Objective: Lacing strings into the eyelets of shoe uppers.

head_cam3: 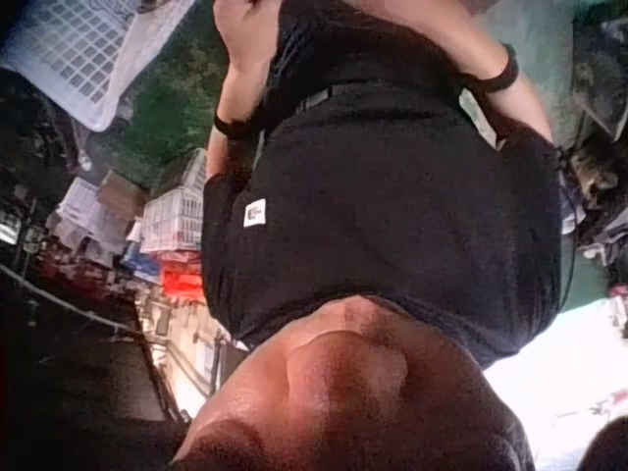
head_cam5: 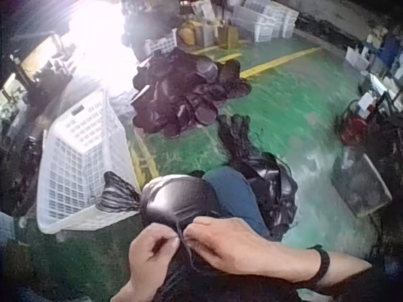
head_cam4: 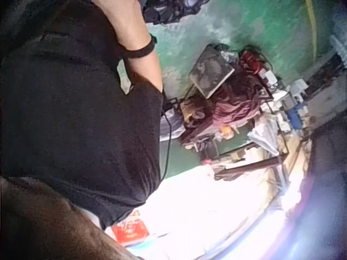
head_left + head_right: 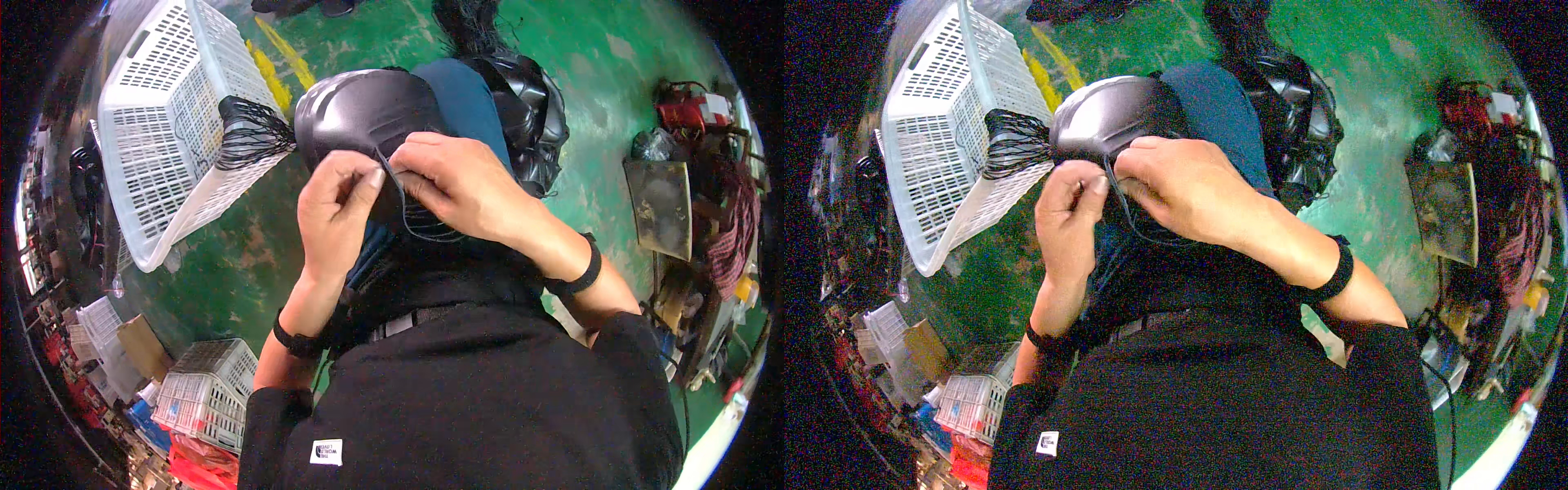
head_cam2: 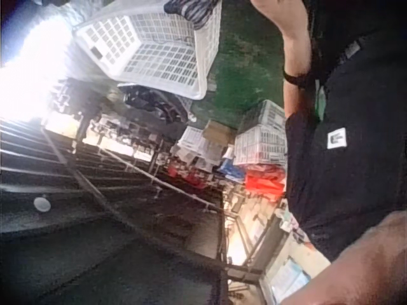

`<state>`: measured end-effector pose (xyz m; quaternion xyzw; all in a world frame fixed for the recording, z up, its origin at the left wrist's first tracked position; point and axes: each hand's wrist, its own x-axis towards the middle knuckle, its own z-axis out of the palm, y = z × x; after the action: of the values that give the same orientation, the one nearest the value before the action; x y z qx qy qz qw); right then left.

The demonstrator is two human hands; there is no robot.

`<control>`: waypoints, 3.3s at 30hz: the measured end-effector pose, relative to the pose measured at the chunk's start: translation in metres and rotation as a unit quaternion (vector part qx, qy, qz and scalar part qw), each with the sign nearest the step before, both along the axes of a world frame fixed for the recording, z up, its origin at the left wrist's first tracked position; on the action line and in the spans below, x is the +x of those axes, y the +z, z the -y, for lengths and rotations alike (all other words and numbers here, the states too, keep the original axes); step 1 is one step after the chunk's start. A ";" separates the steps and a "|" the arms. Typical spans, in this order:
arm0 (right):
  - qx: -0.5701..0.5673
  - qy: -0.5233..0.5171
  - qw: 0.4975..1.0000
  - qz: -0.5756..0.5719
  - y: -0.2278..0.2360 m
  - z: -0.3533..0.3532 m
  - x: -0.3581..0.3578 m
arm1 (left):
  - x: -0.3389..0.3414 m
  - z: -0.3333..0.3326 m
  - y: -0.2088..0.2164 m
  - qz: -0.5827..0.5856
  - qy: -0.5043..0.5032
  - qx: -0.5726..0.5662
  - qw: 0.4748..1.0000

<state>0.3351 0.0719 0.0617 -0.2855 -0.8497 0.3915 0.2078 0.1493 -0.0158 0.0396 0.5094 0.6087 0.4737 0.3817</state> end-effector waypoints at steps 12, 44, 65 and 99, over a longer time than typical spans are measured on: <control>-0.087 -0.147 0.985 0.024 0.004 -0.004 0.064 | -0.095 -0.018 0.131 0.418 0.099 0.233 0.872; -0.462 -0.208 0.833 -0.221 -0.042 0.012 0.070 | 0.063 -0.051 0.025 -0.317 -0.231 -0.018 0.920; -0.009 -0.193 0.980 0.055 0.011 -0.019 0.076 | 0.021 -0.062 0.080 -0.265 -0.162 0.019 0.950; -0.327 -0.214 0.906 -0.161 -0.052 -0.008 0.078 | 0.062 -0.066 0.036 -0.476 -0.276 0.045 0.834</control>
<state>0.4127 0.0800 0.0097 -0.4459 -0.5473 0.6342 0.3153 0.2113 0.0505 0.0751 0.8356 0.5269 0.0744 0.1362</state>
